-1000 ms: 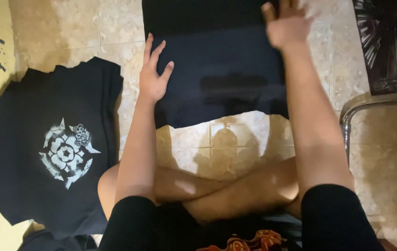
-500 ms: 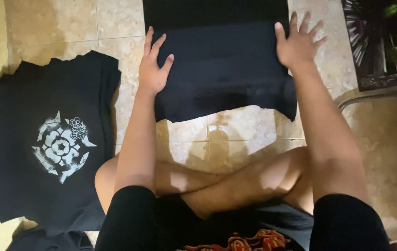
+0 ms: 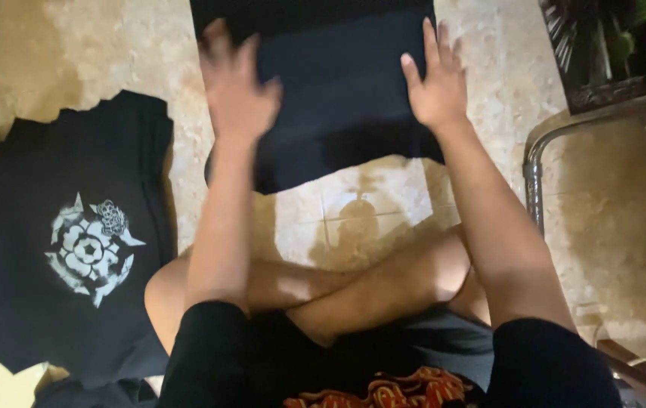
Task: Manually aligning and heat-pressing designs onto black t-shirts.
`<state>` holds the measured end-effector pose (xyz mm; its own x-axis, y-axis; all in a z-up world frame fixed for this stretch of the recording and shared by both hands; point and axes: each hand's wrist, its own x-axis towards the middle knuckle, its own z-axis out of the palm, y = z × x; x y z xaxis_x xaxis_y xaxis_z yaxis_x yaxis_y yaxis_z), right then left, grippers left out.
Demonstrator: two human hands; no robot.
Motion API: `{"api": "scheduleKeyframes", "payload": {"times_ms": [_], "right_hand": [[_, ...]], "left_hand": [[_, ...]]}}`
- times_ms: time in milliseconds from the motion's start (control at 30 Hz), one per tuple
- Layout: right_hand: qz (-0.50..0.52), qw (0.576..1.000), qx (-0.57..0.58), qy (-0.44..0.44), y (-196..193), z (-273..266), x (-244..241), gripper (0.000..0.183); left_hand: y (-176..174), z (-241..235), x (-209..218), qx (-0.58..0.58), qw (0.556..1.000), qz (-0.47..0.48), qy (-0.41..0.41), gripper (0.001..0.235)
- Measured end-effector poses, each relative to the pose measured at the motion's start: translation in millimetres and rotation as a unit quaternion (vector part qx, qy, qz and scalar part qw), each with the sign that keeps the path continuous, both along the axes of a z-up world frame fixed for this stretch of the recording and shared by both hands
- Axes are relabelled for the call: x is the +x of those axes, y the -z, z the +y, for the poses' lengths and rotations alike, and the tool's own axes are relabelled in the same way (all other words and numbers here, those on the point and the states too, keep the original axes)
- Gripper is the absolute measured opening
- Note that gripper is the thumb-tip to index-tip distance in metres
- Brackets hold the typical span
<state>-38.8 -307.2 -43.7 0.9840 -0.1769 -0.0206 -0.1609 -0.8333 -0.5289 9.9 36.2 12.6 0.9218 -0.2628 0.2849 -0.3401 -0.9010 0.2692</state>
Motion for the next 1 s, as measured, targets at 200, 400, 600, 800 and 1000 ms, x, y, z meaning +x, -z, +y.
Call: {"api": "scheduleKeyframes", "payload": {"times_ms": [200, 400, 600, 800, 1000], "right_hand": [[0.041, 0.979, 0.2, 0.013, -19, -7, -1, 0.056], [0.023, 0.979, 0.203, 0.0, -11, -11, -1, 0.057], [0.022, 0.968, 0.248, -0.023, -16, -13, -3, 0.055], [0.002, 0.972, 0.232, -0.026, -4, -18, -1, 0.055], [-0.017, 0.977, 0.203, -0.054, 1, -24, 1, 0.056]], "left_hand": [[16, -156, -53, 0.084, 0.984, 0.038, 0.154, 0.069], [22, -136, -47, 0.067, 0.991, -0.005, 0.114, 0.063], [35, 20, -2, 0.041, 0.997, 0.059, -0.034, 0.058], [2, 58, -5, 0.119, 0.951, 0.217, -0.183, 0.063], [2, 0, 39, 0.027, 0.993, -0.092, 0.066, 0.037]]}}
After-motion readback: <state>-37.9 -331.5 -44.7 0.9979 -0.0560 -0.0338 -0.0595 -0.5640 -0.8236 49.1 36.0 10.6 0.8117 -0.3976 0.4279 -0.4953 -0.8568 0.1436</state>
